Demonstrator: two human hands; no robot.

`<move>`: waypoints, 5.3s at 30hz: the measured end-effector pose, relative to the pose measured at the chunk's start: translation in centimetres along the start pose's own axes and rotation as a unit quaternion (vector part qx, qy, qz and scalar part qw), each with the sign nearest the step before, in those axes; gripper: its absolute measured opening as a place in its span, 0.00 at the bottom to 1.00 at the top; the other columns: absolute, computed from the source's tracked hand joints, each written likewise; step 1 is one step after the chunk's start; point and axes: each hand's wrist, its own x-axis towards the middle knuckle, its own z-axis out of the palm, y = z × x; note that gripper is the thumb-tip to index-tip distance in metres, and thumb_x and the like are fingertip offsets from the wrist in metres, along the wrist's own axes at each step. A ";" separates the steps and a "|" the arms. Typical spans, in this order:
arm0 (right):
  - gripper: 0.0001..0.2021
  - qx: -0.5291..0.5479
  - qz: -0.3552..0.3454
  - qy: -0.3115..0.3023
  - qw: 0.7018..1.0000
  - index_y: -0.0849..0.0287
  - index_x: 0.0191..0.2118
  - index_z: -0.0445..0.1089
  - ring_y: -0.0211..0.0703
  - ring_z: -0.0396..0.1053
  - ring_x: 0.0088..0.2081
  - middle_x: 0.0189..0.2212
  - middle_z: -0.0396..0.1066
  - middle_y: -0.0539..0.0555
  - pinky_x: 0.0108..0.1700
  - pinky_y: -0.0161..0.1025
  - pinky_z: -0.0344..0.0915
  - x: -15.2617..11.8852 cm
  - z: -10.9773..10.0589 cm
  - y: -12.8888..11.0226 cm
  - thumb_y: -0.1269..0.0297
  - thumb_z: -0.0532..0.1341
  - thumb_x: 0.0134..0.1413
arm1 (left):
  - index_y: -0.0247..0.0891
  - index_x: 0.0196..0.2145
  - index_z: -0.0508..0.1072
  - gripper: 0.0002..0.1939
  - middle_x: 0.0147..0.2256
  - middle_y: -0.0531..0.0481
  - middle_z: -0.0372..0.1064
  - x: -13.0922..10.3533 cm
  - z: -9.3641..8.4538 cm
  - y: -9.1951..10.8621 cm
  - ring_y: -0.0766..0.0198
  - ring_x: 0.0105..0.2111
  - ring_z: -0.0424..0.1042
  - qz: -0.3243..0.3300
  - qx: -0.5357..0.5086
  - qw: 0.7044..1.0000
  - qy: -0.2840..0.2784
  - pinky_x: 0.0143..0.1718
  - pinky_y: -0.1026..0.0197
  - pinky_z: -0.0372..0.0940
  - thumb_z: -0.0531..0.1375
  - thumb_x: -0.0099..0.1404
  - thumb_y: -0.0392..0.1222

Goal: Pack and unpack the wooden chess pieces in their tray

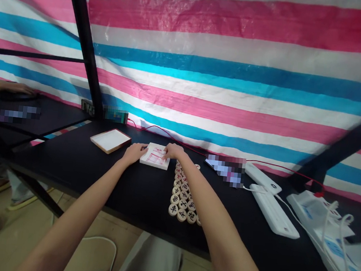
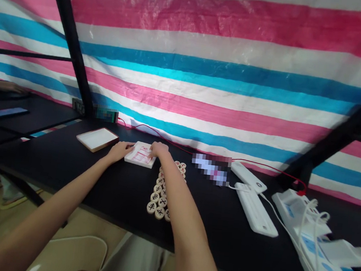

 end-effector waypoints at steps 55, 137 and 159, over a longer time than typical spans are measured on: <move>0.14 0.078 -0.108 0.113 0.985 0.55 0.41 0.73 0.40 0.67 0.38 0.37 0.72 0.51 0.40 0.34 0.60 -7.4 3.1 15.2 0.65 0.63 0.45 | 0.43 0.52 0.67 0.23 0.34 0.50 0.72 -0.3 0.2 -0.2 0.61 0.35 0.70 0.012 -0.016 1.000 -0.001 0.32 0.65 0.59 0.47 0.62 0.51; 0.16 0.001 -0.104 0.207 0.973 0.53 0.40 0.71 0.40 0.68 0.39 0.37 0.73 0.50 0.35 0.33 0.57 -4.0 0.3 8.4 0.50 0.55 0.52 | 0.43 0.50 0.68 0.23 0.31 0.50 0.72 -0.3 0.0 0.1 0.61 0.34 0.69 0.005 -0.026 1.000 -0.016 0.28 0.65 0.57 0.47 0.62 0.53; 0.07 -0.075 -0.100 0.241 0.963 0.56 0.38 0.68 0.44 0.67 0.40 0.37 0.73 0.54 0.43 0.41 0.50 0.2 3.6 -0.6 0.64 0.54 0.56 | 0.42 0.50 0.68 0.22 0.33 0.49 0.73 -0.4 -0.1 0.3 0.60 0.34 0.71 0.020 -0.003 1.000 -0.017 0.30 0.64 0.59 0.47 0.63 0.52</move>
